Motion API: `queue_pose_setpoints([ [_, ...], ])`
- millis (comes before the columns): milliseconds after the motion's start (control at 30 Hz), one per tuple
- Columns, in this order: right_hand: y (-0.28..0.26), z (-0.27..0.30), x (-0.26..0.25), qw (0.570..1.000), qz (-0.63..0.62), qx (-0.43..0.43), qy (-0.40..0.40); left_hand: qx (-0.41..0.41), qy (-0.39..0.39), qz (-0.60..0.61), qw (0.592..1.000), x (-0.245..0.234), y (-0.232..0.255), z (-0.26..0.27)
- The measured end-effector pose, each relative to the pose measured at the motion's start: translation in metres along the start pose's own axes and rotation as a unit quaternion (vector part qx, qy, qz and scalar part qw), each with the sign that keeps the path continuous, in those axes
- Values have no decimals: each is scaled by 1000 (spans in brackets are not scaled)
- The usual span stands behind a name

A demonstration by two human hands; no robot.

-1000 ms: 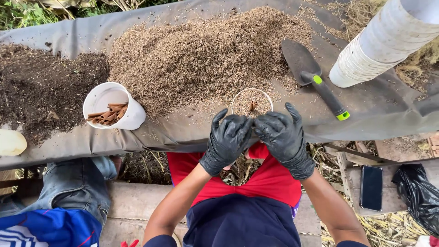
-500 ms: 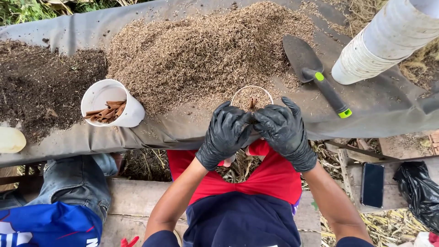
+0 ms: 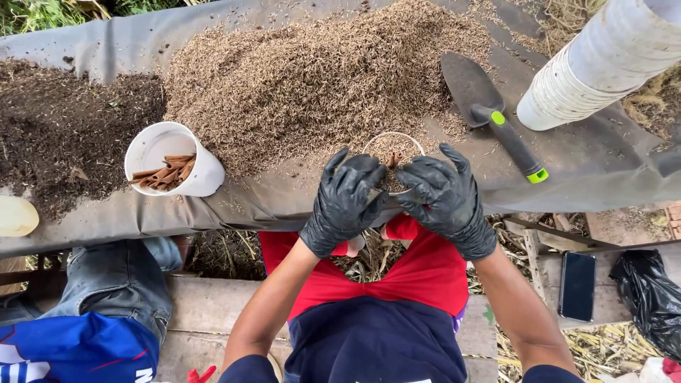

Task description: The person fills a white plastic cup with soil using a trowel, places a cinnamon stick cutting into the soil, and presses the soil down around it. They repeat this process with a second cup, filling it with soil and inserting another cutting.

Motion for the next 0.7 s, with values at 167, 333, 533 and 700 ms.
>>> queue_pose_setpoints([
  [167,7,-10,-2,999,-21,-21,-31,11,-31,2,999,-7,0,-7],
  [333,12,-7,4,999,-11,-32,-37,13,-44,2,999,-7,-1,-8],
  [533,27,-18,8,997,-28,-52,-48,-31,-41,38,998,-5,-11,-15],
  [700,29,-15,23,988,-40,-52,-136,-54,-66,41,996,-5,-12,-21],
])
Point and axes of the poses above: each hand's wrist, its own z-axis away from the middle knuckle, its own x-axis out of the palm, y = z × x, the point moved 4 cm from there along -z, towards the middle knuckle, and after that the axes turned 14 degrees about z, right-handed, at the moved point
